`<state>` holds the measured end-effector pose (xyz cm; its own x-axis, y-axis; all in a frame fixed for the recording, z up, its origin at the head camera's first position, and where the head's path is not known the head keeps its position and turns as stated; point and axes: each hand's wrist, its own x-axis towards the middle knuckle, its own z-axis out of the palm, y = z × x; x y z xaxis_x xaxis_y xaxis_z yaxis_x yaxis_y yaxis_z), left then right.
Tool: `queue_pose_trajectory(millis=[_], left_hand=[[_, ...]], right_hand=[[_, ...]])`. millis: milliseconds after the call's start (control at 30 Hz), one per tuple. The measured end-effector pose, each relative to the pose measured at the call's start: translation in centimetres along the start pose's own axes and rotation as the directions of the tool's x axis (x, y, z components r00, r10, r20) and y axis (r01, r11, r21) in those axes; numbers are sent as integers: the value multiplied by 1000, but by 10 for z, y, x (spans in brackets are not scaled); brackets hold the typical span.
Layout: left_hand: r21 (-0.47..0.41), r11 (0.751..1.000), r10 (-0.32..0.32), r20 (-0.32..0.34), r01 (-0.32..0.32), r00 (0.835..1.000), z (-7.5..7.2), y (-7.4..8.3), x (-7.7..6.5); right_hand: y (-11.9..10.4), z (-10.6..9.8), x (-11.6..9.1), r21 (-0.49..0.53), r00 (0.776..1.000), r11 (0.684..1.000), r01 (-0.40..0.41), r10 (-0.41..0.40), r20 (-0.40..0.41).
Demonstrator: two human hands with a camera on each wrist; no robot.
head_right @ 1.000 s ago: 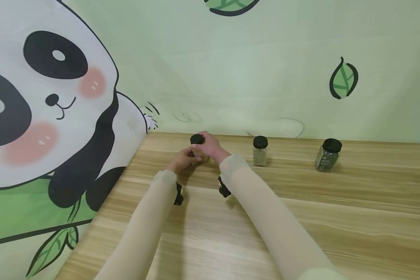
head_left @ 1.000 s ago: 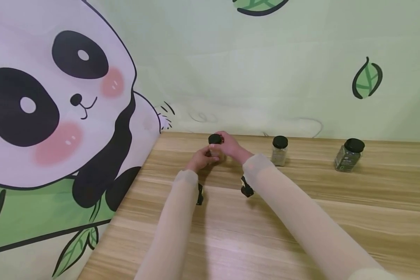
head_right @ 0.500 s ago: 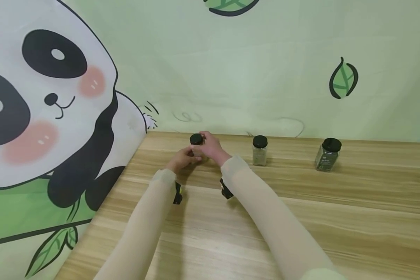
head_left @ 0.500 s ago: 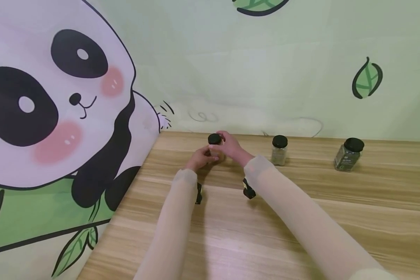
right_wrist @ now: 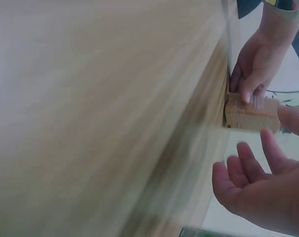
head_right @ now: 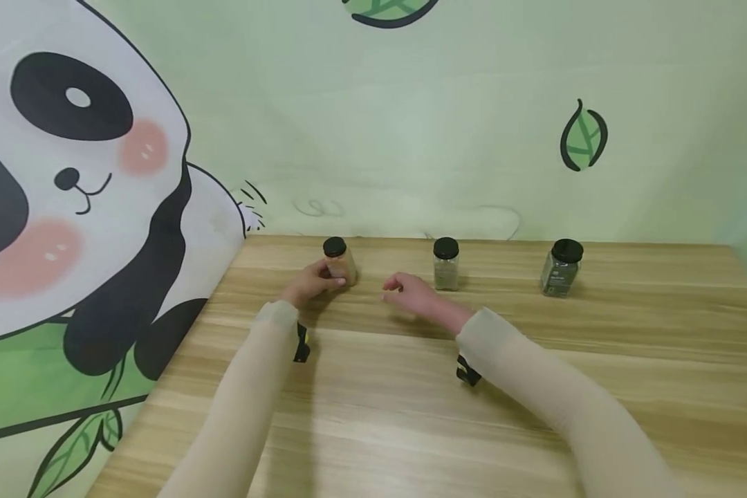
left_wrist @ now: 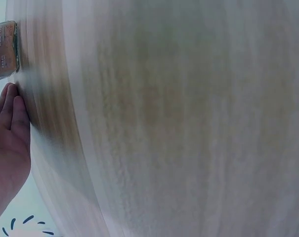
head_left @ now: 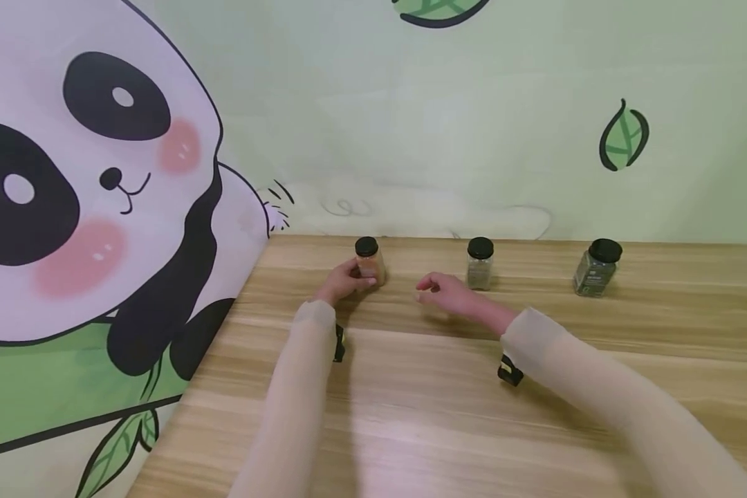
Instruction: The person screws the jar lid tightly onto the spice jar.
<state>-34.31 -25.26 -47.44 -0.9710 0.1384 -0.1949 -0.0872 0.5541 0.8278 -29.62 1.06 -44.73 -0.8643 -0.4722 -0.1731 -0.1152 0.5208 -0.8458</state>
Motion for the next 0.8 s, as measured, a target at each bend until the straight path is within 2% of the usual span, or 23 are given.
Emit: queue_pose_trajectory(millis=[67,200,300,367,500,667,800], left_hand=[[8,1000,-2,10,2,1000,-3,-2,1],[-35,999,-28,31,29,999,-7,-8,3],[-60,996,-65,26,67,998,-10,-13,4],[-36,996,-76,14,76,997,-13,-15,4],[-27,997,-69,-1,69,998,-15,-18,3],[-133,990,-54,-45,48,998,-15,-25,-3],[-168,985,-53,-66,41,996,-16,-31,-7]], right_hand=[[8,-3,-11,0,1000,1000,27,-27,12],[20,-8,-31,-25,998,998,62,-61,21],[25,-12,-44,-42,997,996,77,-77,15],[28,-14,-50,-41,997,996,82,-81,9],[32,-19,-62,-19,997,997,76,-75,19],[36,-22,-78,16,992,997,76,-77,95],[38,-25,-92,32,989,997,66,-70,131]])
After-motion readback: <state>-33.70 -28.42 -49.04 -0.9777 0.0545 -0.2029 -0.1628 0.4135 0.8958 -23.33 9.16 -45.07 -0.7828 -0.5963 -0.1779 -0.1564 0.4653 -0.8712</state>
